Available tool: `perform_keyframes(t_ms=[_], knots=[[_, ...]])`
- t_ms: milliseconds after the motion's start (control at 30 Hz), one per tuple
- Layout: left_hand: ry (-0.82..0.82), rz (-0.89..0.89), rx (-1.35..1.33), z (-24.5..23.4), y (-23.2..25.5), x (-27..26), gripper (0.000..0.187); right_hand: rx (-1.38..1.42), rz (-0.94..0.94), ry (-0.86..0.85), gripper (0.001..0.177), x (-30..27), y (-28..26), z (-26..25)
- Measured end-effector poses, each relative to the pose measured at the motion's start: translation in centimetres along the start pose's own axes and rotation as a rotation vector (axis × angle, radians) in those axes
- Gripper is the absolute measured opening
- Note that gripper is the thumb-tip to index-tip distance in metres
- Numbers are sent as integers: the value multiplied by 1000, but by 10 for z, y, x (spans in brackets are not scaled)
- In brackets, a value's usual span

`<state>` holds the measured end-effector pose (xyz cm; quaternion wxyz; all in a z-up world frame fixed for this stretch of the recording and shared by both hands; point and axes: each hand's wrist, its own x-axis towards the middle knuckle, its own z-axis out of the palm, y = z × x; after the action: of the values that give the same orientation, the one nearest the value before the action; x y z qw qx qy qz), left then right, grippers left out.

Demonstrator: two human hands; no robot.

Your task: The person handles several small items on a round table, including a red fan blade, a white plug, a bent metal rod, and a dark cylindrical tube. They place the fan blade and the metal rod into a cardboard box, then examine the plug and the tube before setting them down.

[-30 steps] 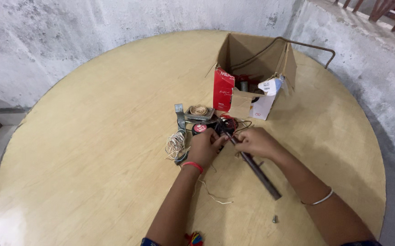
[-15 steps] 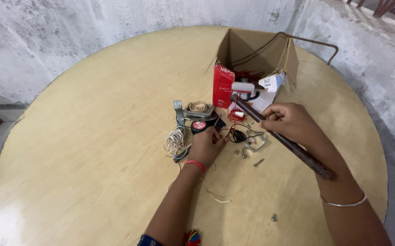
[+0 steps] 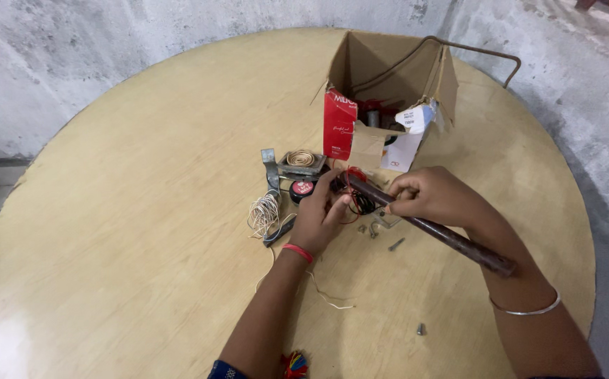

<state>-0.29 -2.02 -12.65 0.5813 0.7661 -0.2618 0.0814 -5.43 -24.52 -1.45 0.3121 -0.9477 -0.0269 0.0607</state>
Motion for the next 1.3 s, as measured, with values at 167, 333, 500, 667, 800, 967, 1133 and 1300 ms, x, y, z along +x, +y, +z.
perform_keyframes(t_ms=[167,333,500,667,800,967,1133,1300], knots=[[1,82,-195,9,-2,6,48,-24,-88,-19,29,-4,-9,-3],[82,-98,-130,11,-13,6,25,-105,27,-32,27,-11,-16,-7],[269,-188,74,8,-11,9,26,-89,-18,89,27,-20,-14,-14],[390,-106,-179,21,-15,10,48,-15,-77,93,30,-9,-10,-1],[209,-89,-835,44,-31,22,36,-66,-185,111,30,9,-11,25],[198,-346,-1258,50,-52,24,28,-166,-180,-26,33,27,-9,63],[311,-304,-1385,42,-60,24,28,378,1,-284,36,48,15,90],[332,-373,-1323,39,-59,23,27,823,9,-570,28,69,51,101]])
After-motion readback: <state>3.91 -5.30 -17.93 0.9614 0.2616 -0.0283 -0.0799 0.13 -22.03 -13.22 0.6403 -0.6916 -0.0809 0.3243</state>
